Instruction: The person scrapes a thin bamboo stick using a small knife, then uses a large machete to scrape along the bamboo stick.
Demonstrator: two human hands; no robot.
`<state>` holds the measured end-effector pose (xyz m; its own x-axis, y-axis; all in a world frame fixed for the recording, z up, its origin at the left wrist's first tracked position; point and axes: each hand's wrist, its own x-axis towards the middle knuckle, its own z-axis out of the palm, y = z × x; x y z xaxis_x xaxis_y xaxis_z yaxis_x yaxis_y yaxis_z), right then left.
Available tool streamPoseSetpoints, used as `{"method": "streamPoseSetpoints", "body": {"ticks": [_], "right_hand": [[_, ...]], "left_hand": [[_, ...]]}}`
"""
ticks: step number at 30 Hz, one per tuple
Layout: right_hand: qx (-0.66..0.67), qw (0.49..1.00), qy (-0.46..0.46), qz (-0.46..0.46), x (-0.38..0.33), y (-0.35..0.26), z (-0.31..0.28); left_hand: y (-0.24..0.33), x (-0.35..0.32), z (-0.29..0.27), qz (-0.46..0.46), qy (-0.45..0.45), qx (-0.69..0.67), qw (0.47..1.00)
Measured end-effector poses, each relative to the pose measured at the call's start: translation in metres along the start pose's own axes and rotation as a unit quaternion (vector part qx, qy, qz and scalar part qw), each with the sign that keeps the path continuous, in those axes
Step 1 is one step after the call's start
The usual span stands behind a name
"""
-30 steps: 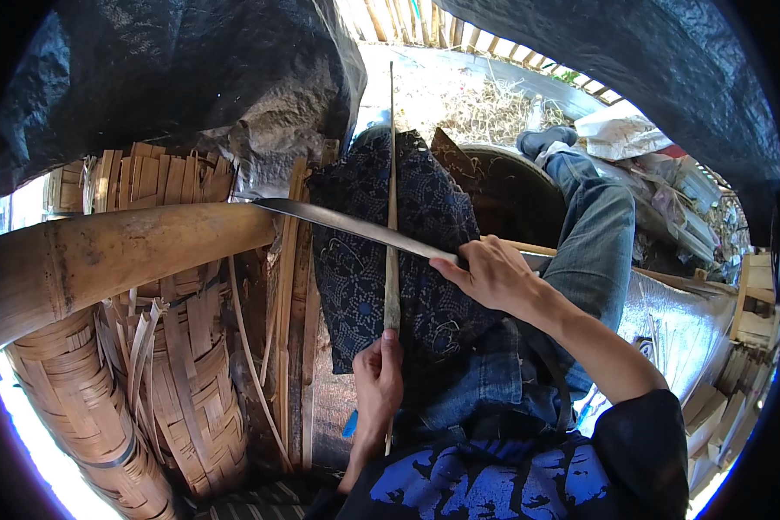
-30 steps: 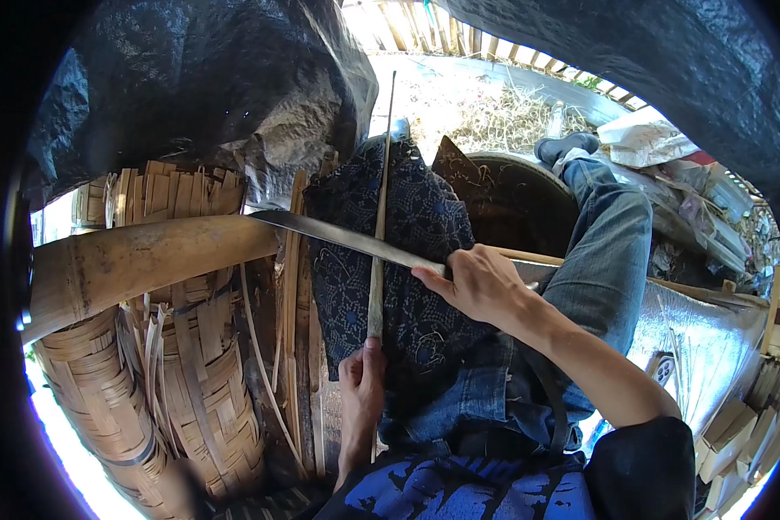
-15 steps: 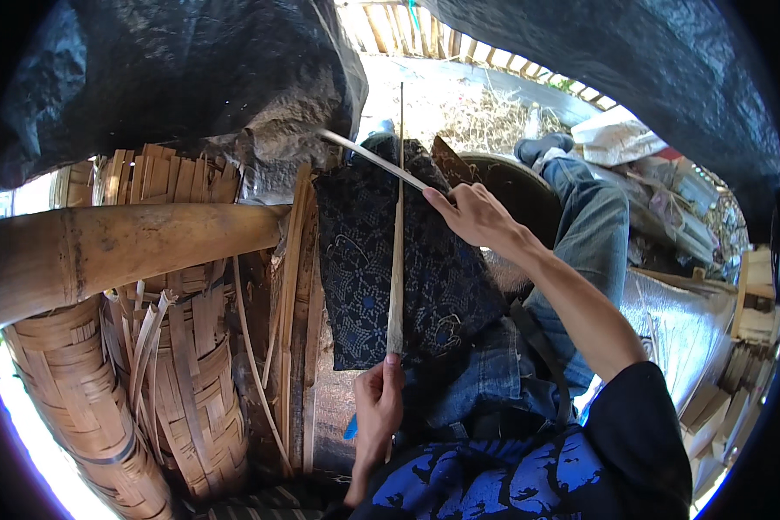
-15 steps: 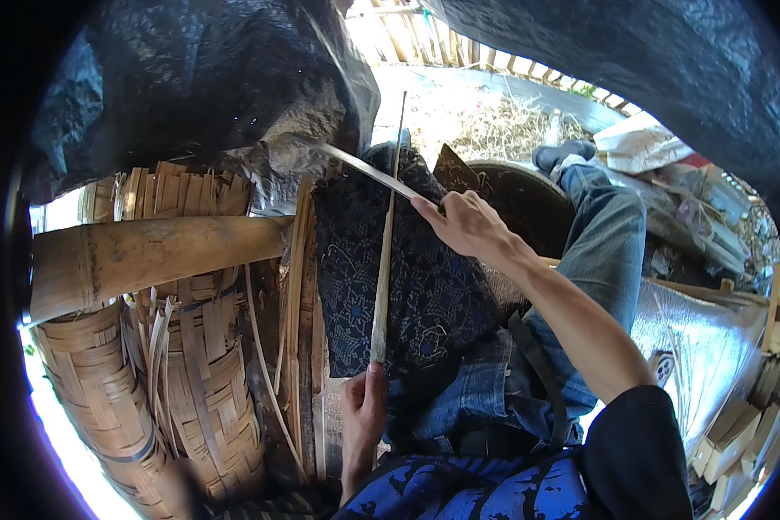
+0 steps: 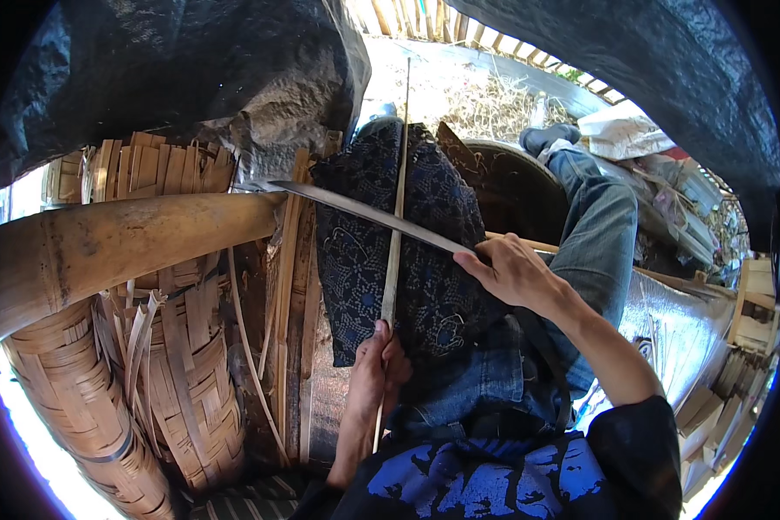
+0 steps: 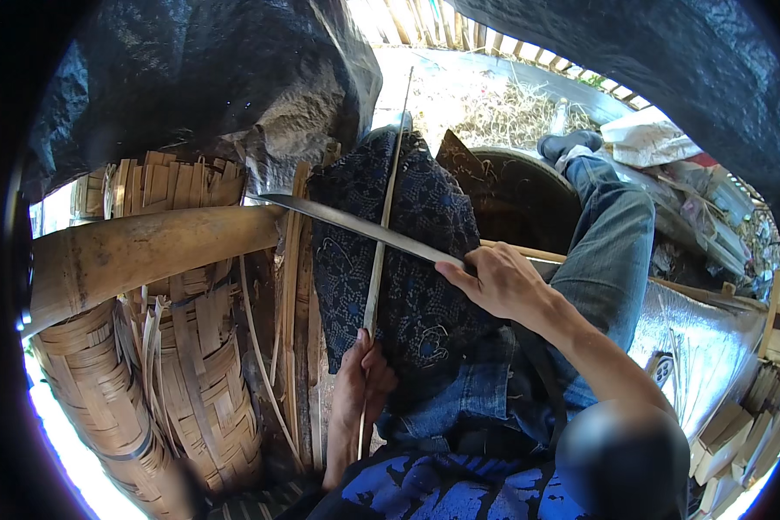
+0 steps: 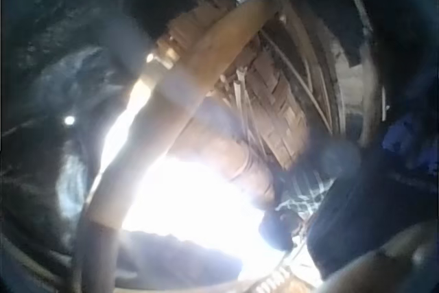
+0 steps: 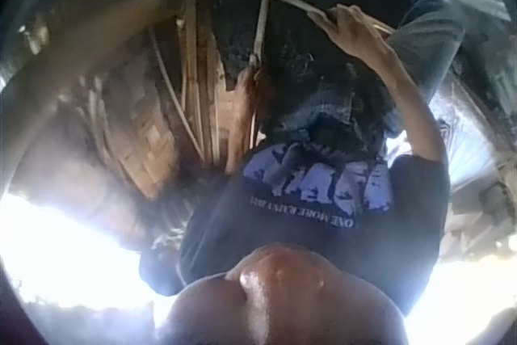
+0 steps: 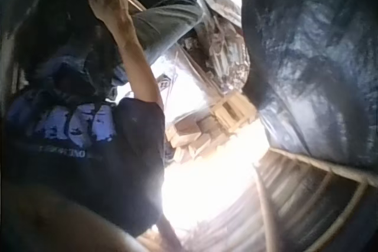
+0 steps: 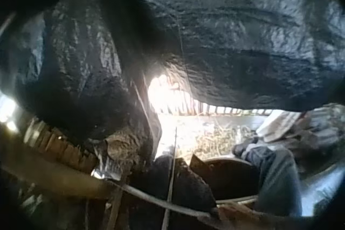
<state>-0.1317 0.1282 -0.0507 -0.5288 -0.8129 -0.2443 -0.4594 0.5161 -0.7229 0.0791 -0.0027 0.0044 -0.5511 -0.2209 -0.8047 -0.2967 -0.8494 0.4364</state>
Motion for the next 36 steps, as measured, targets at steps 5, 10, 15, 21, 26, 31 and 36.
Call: {"method": "streamPoseSetpoints", "body": {"ticks": [5,10,15,21,26,31,36], "right_hand": [[-0.038,0.995,0.074,-0.059,0.019,0.017,0.018],[-0.091,0.994,0.045,-0.042,0.04,0.021,0.024],[-0.179,0.964,0.132,-0.144,0.073,0.026,0.021],[-0.039,0.995,0.033,0.081,0.077,0.021,-0.007],[-0.013,0.998,0.045,0.049,0.016,-0.002,-0.021],[-0.096,0.993,0.048,-0.042,-0.017,-0.017,-0.024],[-0.152,0.978,0.105,-0.099,-0.019,-0.013,-0.023]], "left_hand": [[-0.012,-0.008,0.001,0.01,0.013,-0.003,1.0],[-0.013,-0.014,0.003,0.038,0.045,0.048,0.997],[-0.021,-0.025,-0.008,0.07,0.061,0.135,0.987],[-0.015,-0.019,-0.013,0.229,0.113,0.426,0.868],[-0.008,-0.011,0.017,0.293,0.224,0.659,0.656],[-0.005,-0.011,0.026,0.293,0.221,0.717,0.593],[-0.011,-0.011,0.029,0.291,0.198,0.747,0.565]]}}
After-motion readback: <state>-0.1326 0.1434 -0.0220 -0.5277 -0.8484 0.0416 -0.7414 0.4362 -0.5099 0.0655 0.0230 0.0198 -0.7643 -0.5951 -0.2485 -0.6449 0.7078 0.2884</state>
